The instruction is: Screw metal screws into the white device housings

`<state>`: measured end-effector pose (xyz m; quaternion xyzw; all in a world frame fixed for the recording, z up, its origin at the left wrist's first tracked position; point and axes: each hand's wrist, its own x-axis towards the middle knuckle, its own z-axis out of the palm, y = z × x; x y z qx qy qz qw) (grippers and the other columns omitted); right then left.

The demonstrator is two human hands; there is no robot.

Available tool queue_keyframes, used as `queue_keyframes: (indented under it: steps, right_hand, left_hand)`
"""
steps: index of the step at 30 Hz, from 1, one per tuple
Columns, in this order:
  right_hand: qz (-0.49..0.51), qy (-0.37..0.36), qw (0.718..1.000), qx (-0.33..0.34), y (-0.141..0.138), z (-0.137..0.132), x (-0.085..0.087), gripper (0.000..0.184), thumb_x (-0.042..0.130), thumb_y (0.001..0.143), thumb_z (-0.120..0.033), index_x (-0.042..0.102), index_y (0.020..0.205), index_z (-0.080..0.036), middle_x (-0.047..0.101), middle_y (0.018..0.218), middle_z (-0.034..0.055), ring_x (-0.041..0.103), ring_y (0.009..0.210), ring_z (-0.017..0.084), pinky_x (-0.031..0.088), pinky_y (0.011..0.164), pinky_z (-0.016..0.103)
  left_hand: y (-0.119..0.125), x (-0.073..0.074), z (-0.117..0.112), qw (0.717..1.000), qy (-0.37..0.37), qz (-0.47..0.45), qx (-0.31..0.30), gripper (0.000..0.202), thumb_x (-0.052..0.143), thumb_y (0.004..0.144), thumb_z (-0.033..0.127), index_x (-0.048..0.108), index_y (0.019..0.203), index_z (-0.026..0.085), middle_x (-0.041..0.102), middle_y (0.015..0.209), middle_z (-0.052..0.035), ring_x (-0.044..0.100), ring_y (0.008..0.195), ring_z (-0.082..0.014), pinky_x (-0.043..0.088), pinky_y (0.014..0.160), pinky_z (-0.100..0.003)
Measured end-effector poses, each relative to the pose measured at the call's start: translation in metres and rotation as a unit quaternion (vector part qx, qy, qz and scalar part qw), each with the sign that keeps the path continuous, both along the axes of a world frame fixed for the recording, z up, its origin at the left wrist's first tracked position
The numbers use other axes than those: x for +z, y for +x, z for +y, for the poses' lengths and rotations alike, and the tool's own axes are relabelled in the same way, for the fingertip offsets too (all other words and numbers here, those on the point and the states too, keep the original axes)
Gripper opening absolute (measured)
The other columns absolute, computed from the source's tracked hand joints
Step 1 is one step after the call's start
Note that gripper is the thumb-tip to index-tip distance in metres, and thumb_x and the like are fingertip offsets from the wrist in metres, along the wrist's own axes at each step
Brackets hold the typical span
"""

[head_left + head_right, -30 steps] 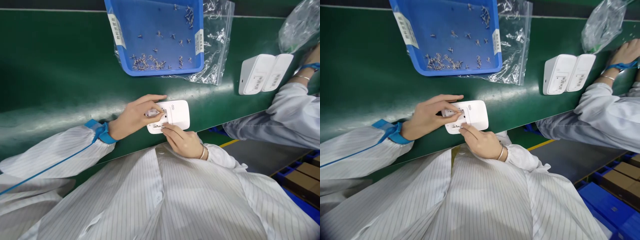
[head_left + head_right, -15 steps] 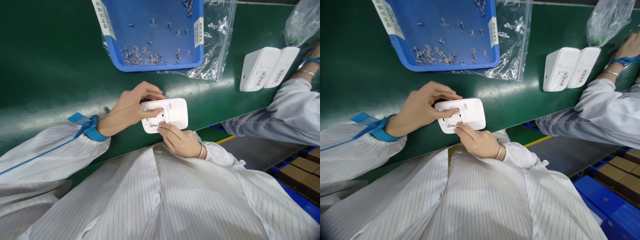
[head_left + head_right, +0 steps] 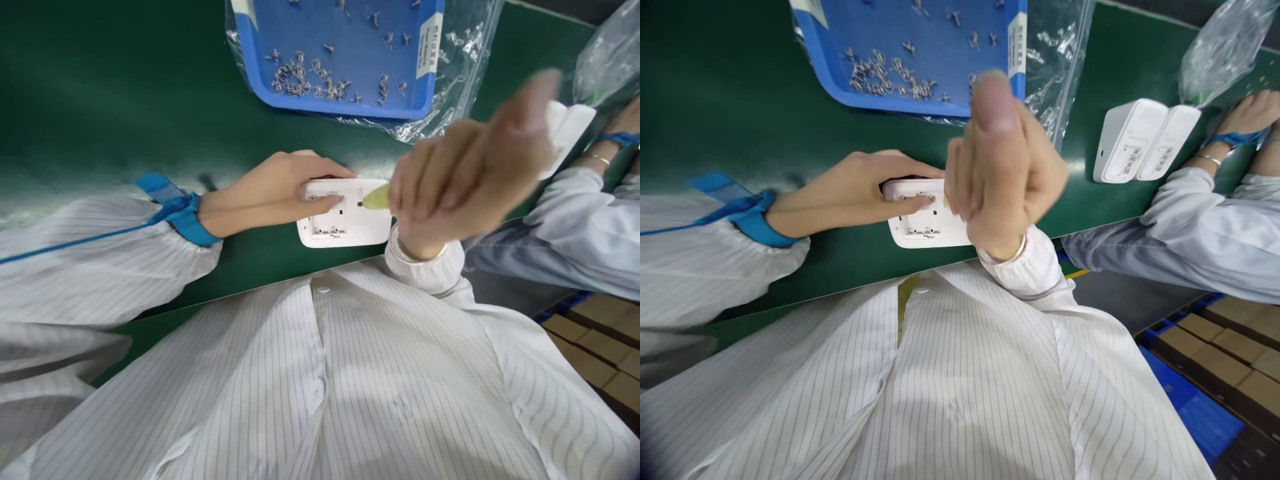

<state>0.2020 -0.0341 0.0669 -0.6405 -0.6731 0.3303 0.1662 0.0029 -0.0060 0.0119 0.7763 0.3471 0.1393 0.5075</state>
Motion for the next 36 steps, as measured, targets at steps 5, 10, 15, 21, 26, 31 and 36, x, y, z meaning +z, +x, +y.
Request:
queue_keyframes:
  steps: [5,10,15,21,26,31,36]
  right_hand:
    - [0.211,0.264,0.923,-0.182,-0.055,0.026,-0.001,0.056,0.016,0.097,-0.063,0.017,0.055,-0.027,0.019,0.042,-0.0060,0.026,0.030,0.007,0.030,0.030,0.027]
    - [0.235,0.277,0.919,-0.151,-0.056,0.021,0.003,0.052,0.023,0.097,-0.062,0.015,0.060,-0.027,0.016,0.044,-0.0067,0.021,0.031,0.008,0.026,0.032,0.028]
    - [0.304,0.207,0.928,-0.055,-0.041,0.024,-0.005,0.049,0.028,0.099,-0.054,0.019,0.059,-0.026,0.018,0.046,-0.0061,0.027,0.033,0.010,0.029,0.034,0.028]
    - [0.306,0.232,0.919,-0.084,-0.041,0.025,-0.006,0.050,0.028,0.099,-0.049,0.015,0.058,-0.025,0.020,0.044,-0.0053,0.026,0.032,0.010,0.030,0.034,0.030]
    - [0.236,0.225,0.940,-0.099,-0.038,0.025,-0.005,0.049,0.020,0.098,-0.057,0.015,0.060,-0.026,0.020,0.045,-0.0044,0.029,0.033,0.012,0.033,0.036,0.032]
    - [0.264,0.256,0.914,-0.172,-0.060,0.026,-0.004,0.046,0.026,0.099,-0.051,0.012,0.063,-0.026,0.017,0.046,-0.0060,0.021,0.032,0.009,0.028,0.033,0.029]
    - [0.261,0.322,0.888,-0.200,-0.072,0.018,-0.003,0.044,0.033,0.099,-0.046,0.020,0.063,-0.027,0.017,0.048,-0.0071,0.023,0.033,0.009,0.027,0.035,0.028]
  left_hand:
    - [-0.001,-0.004,0.006,0.999,0.001,-0.030,-0.016,0.040,0.061,0.084,0.039,0.062,0.122,0.029,0.067,0.109,0.0020,0.065,0.103,-0.0236,0.047,0.092,-0.033]
    - [0.000,-0.007,0.007,0.998,-0.027,-0.062,-0.008,0.038,0.063,0.082,0.038,0.065,0.118,0.027,0.068,0.110,0.0023,0.065,0.106,-0.0264,0.046,0.096,-0.038]
    - [0.000,-0.007,0.006,0.999,0.010,-0.043,-0.018,0.042,0.064,0.082,0.033,0.063,0.124,0.029,0.068,0.110,0.0032,0.064,0.106,-0.0243,0.047,0.093,-0.034]
    - [0.000,-0.010,0.006,0.998,0.036,-0.049,-0.023,0.039,0.060,0.087,0.029,0.061,0.126,0.030,0.067,0.112,0.0050,0.063,0.104,-0.0203,0.045,0.089,-0.029]
    - [0.001,-0.011,0.006,0.999,-0.002,-0.051,-0.019,0.040,0.064,0.082,0.030,0.063,0.122,0.032,0.066,0.112,0.0059,0.062,0.109,-0.0233,0.044,0.095,-0.032]
    - [0.002,-0.014,0.006,0.997,-0.002,-0.073,-0.013,0.040,0.065,0.081,0.029,0.064,0.120,0.030,0.068,0.106,0.0031,0.063,0.104,-0.0246,0.045,0.093,-0.035]
    - [0.000,-0.015,0.006,0.996,0.019,-0.086,-0.020,0.036,0.062,0.083,0.026,0.066,0.119,0.027,0.070,0.102,0.0022,0.063,0.100,-0.0223,0.046,0.088,-0.031]
